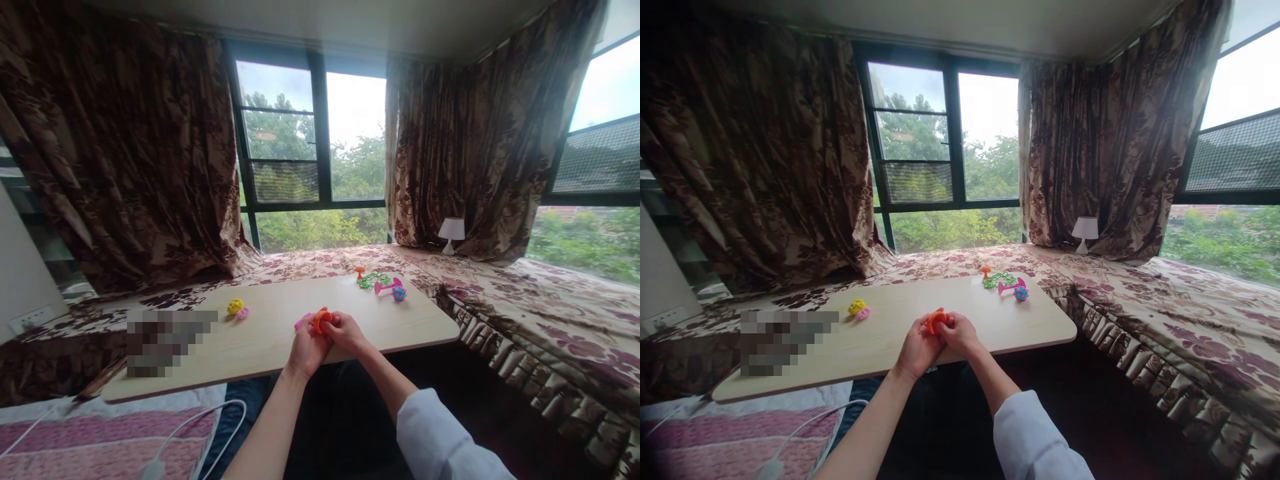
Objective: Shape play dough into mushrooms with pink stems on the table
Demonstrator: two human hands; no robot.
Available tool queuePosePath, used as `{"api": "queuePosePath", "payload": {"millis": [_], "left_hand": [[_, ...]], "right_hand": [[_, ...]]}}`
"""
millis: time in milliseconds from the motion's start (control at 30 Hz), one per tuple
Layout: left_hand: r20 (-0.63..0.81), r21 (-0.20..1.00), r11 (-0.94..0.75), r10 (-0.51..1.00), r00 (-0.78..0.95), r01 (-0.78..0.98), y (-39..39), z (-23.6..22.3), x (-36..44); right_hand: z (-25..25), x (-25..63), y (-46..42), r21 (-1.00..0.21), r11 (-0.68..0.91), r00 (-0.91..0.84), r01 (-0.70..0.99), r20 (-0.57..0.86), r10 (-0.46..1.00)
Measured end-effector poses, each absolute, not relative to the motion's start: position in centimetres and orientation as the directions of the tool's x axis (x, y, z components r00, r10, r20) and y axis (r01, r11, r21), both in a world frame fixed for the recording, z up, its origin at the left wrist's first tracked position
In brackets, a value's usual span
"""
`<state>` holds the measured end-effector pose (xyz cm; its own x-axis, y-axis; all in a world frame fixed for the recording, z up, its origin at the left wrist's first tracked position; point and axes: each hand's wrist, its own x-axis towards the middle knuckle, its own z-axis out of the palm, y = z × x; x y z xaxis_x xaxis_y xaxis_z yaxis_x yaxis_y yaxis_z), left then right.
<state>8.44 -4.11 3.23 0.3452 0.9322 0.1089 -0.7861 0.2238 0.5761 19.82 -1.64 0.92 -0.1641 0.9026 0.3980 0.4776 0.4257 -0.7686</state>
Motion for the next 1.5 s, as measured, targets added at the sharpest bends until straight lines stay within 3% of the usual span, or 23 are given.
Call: {"api": "queuePosePath", "payload": {"millis": [333, 767, 1167, 1500], "left_hand": [[0.125, 0.572, 0.165, 0.951, 0.284, -0.804, -4.43, 3.30, 8.76], [0.093, 0.579, 0.249, 0.926, 0.367, -0.776, -4.32, 3.36, 8.12], [0.163, 0.611, 0.150, 0.937, 0.308, -0.778, -4.03, 2.81, 8.93], [0.134, 0.607, 0.202, 0.927, 0.350, -0.768, -4.18, 3.17, 8.44]], "right_hand": [[1.24, 19.82, -2.19, -0.773, 0.438, -0.178, 0.460, 0.403, 0.898], [1.05, 19.58, -1.88, -0.763, 0.408, -0.157, 0.502, 0.384, 0.910], [1.09, 19.83, -1.82, -0.775, 0.402, -0.153, 0.487, 0.377, 0.913], [1.01, 19.58, -1.65, -0.766, 0.393, -0.150, 0.509, 0.370, 0.917]]}}
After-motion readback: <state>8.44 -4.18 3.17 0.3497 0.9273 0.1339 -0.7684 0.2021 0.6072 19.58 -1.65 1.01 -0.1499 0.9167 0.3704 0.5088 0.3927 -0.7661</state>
